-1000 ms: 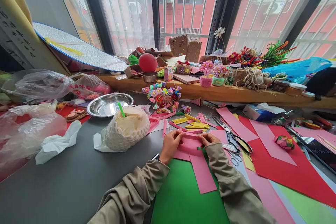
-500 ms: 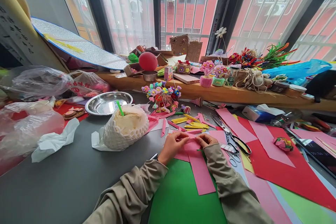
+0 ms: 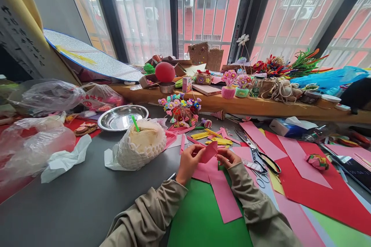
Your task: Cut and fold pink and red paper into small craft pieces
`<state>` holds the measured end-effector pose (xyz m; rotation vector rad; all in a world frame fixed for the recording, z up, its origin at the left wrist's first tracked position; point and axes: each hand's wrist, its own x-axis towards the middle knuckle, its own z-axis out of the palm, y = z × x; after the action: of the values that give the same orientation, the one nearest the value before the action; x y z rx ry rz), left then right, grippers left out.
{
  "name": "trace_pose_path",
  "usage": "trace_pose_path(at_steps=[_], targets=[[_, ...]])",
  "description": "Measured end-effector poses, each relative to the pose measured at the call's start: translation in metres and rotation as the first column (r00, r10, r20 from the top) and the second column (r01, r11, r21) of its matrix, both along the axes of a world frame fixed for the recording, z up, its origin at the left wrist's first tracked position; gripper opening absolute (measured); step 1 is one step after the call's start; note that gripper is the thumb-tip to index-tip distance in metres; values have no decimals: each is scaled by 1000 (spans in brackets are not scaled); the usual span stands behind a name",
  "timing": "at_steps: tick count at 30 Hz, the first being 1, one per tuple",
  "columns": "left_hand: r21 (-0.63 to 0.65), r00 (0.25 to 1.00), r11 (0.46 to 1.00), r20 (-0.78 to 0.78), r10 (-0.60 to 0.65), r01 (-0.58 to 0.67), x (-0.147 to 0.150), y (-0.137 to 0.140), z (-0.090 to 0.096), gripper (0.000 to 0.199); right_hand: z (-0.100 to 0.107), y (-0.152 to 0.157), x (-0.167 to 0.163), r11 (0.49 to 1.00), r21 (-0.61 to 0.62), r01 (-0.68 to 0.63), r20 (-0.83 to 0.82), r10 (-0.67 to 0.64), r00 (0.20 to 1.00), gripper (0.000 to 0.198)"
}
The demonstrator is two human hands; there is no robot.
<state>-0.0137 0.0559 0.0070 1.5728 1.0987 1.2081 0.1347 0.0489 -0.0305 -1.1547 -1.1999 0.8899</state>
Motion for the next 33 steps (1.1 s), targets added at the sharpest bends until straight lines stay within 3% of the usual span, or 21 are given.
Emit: trace_pose_path(at_steps=[5, 10, 14, 21, 25, 29, 33], targets=[[-6, 999, 1000, 44, -26, 27, 1, 0, 0, 24, -2, -2, -1, 995, -21, -96, 175, 98, 980, 25], [8, 992, 993, 30, -119, 119, 1, 2, -5, 27, -2, 0, 2, 998, 57, -26, 201, 14, 980, 26], [-22, 981, 981, 3, -195, 195, 0, 3, -6, 24, -1, 0, 1, 998, 51, 39, 162, -47, 986, 29], [-203, 949, 964, 297, -106, 171, 1, 3, -4, 25, 1, -3, -3, 997, 7, -77, 142, 75, 987, 28], [-325, 912, 922, 405, -67, 212, 2, 2, -2, 34, 5, -3, -1, 999, -25, -20, 48, 21, 999, 27], [-377, 881, 871, 457, -122, 316, 2, 1, -1, 35, 10, -3, 1, 994, -111, -11, -109, -1, 994, 29], [-386, 880, 872, 463, -100, 302, 1, 2, -1, 34, 12, -3, 1, 987, -153, -41, -183, 13, 983, 29]])
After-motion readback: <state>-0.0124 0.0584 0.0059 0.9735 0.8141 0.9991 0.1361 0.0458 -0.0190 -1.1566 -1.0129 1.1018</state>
